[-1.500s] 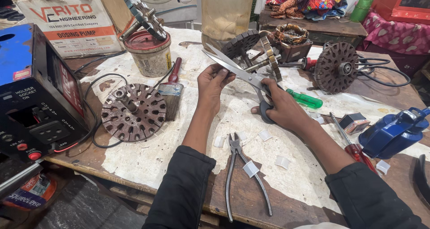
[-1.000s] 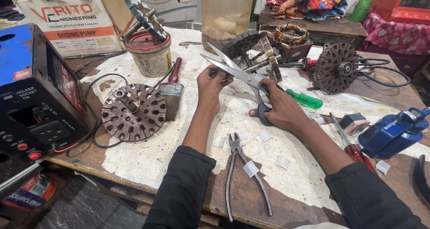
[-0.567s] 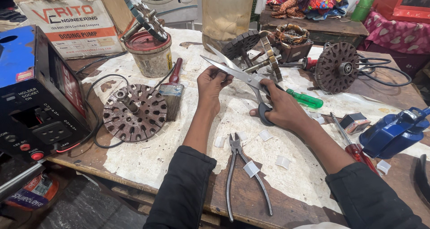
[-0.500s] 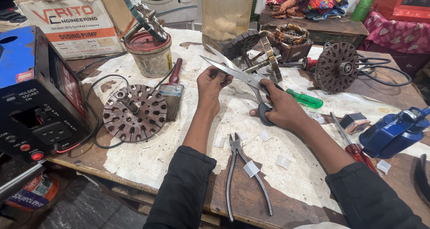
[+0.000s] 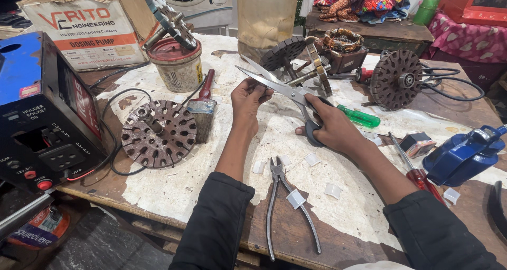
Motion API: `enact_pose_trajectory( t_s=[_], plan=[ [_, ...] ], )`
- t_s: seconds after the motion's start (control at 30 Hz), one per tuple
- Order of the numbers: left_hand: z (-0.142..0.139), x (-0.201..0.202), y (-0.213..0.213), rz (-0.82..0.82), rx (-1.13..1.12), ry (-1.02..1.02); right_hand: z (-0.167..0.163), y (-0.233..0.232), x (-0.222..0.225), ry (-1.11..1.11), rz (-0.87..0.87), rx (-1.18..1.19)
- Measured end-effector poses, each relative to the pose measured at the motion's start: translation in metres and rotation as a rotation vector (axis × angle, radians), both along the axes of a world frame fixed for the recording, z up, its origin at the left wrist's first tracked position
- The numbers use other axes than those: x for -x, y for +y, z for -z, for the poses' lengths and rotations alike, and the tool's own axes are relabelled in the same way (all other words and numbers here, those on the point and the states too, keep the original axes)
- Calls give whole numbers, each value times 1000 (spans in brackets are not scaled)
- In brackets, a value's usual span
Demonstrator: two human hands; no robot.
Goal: The person uses large shears to cut small white plastic pieces on a cluttered workbench. They pick up a piece, position it between the shears, and cut it, repeating the process with several pieces. The person also briefly handles a black circular motor stator part.
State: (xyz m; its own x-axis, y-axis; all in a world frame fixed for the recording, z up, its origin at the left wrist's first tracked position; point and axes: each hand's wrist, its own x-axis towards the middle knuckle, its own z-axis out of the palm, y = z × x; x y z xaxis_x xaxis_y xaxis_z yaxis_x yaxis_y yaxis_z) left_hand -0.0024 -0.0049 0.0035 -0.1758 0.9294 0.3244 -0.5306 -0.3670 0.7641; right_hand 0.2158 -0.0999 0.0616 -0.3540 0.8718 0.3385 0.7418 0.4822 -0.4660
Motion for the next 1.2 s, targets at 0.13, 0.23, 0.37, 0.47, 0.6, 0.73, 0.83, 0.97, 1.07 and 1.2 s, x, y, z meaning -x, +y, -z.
enact_pose_trajectory(
  t_s=[0.13,0.23,0.37,0.47,0.6,0.73,0.83,0.97,1.07,1.2],
  plan=[
    [-1,0,-1,-2,13,8,3,3,-2,-2,-14,-18],
    [-1,-1,-1,-3,3,4,7,6,-4,8,-41,-45],
    [-1,-2,-1,-3,-1,4,10,10,-6,5,-71,-104],
    [-2,-1,-1,-6,11,10,9,11,-6,-7,-41,-66],
    [-2,-1,-2,-1,-1,3,8,8,-6,0,-33,-33],
    [-2,0,-3,-7,-6,9,6,7,-5,13,-60,-57],
    [-2,-1,-3,-10,-4,9,5,7,-5,12,-62,-59],
    [-2,0,-2,-14,7,8,7,8,-6,-5,-30,-20],
    [-2,-1,-2,-14,19,6,9,12,-8,2,-50,-47],
    [-2,-1,-2,-14,13,8,13,15,-10,14,-79,-86]
  ],
)
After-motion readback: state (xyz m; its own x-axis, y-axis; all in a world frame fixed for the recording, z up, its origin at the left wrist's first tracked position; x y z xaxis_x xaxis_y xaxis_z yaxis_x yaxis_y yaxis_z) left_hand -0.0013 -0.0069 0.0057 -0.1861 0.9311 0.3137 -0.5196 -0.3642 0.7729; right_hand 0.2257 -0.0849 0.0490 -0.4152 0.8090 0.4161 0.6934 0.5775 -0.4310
